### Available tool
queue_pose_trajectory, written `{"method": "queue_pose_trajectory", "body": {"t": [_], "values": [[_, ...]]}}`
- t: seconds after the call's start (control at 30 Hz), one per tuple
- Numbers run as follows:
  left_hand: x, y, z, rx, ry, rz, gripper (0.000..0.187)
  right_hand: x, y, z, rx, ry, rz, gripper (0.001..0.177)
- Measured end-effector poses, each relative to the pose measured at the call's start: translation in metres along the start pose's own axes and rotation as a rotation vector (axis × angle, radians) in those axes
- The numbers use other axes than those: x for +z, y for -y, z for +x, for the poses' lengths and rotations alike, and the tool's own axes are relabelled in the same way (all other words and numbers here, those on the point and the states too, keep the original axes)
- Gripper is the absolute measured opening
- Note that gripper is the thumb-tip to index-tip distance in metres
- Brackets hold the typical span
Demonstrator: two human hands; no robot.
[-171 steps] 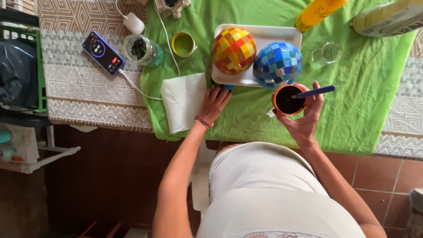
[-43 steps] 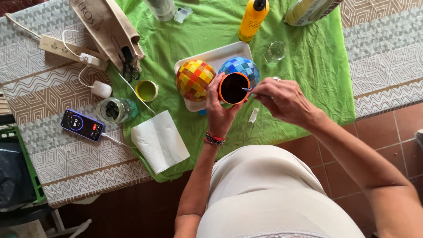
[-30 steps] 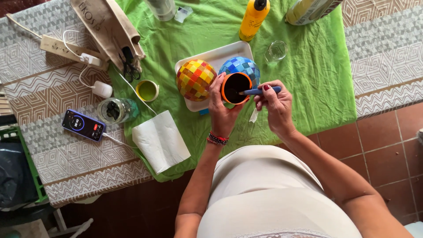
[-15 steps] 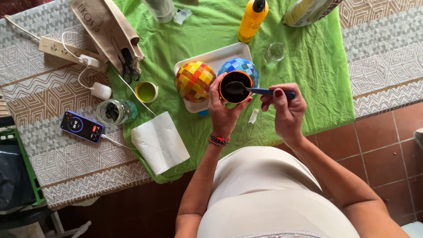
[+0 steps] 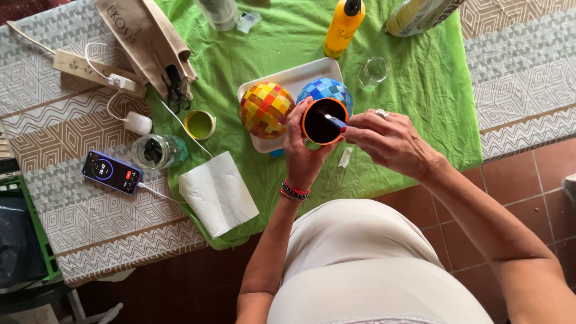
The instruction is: Applying black paint or grout to a mosaic-tiled sphere using a paintbrush.
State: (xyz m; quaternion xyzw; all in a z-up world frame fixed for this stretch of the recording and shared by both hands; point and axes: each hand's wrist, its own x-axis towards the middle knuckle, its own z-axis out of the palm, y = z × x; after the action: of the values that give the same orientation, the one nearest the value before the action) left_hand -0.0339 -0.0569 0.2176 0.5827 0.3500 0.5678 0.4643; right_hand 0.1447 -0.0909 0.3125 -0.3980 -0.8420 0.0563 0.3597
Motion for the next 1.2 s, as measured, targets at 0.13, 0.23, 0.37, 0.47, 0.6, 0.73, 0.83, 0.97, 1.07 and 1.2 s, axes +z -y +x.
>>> {"method": "queue_pose_trajectory", "body": {"t": [0.13,0.23,0.37,0.47,0.6,0.73,0.83,0.97,1.07,1.2], "values": [[-0.004,0.006,0.000,0.004,-0.014,-0.012,0.087,0.012,-0.005,-0.015,0.069,-0.006,0.055,0.019],[-0.005,0.013,0.000,-0.002,-0.020,0.014,0.088,0.029,-0.013,-0.033,0.229,-0.045,0.138,0.012],[-0.005,0.014,0.000,0.015,-0.045,0.056,0.086,0.056,-0.010,-0.045,0.616,-0.288,0.462,0.016],[-0.006,0.013,-0.002,0.019,-0.053,0.085,0.086,0.072,-0.004,-0.045,0.801,-0.480,0.731,0.021],[-0.004,0.013,-0.002,0.031,-0.052,0.112,0.086,0.076,0.008,-0.037,0.939,-0.645,0.851,0.020],[-0.003,0.014,-0.003,0.007,-0.071,0.086,0.086,0.070,0.009,-0.030,0.872,-0.615,0.830,0.018],[-0.001,0.016,-0.003,-0.027,-0.065,0.037,0.086,0.051,0.005,-0.015,0.606,-0.504,0.356,0.027],[0.002,0.018,-0.007,-0.061,-0.070,-0.033,0.088,0.026,-0.002,-0.007,0.403,-0.513,0.152,0.027],[0.003,0.018,-0.008,-0.072,-0.079,-0.046,0.090,0.011,-0.001,0.003,0.367,-0.499,0.026,0.026],[-0.001,0.019,-0.001,-0.069,-0.114,0.018,0.091,0.031,-0.014,-0.010,0.587,-0.483,0.352,0.028]]}}
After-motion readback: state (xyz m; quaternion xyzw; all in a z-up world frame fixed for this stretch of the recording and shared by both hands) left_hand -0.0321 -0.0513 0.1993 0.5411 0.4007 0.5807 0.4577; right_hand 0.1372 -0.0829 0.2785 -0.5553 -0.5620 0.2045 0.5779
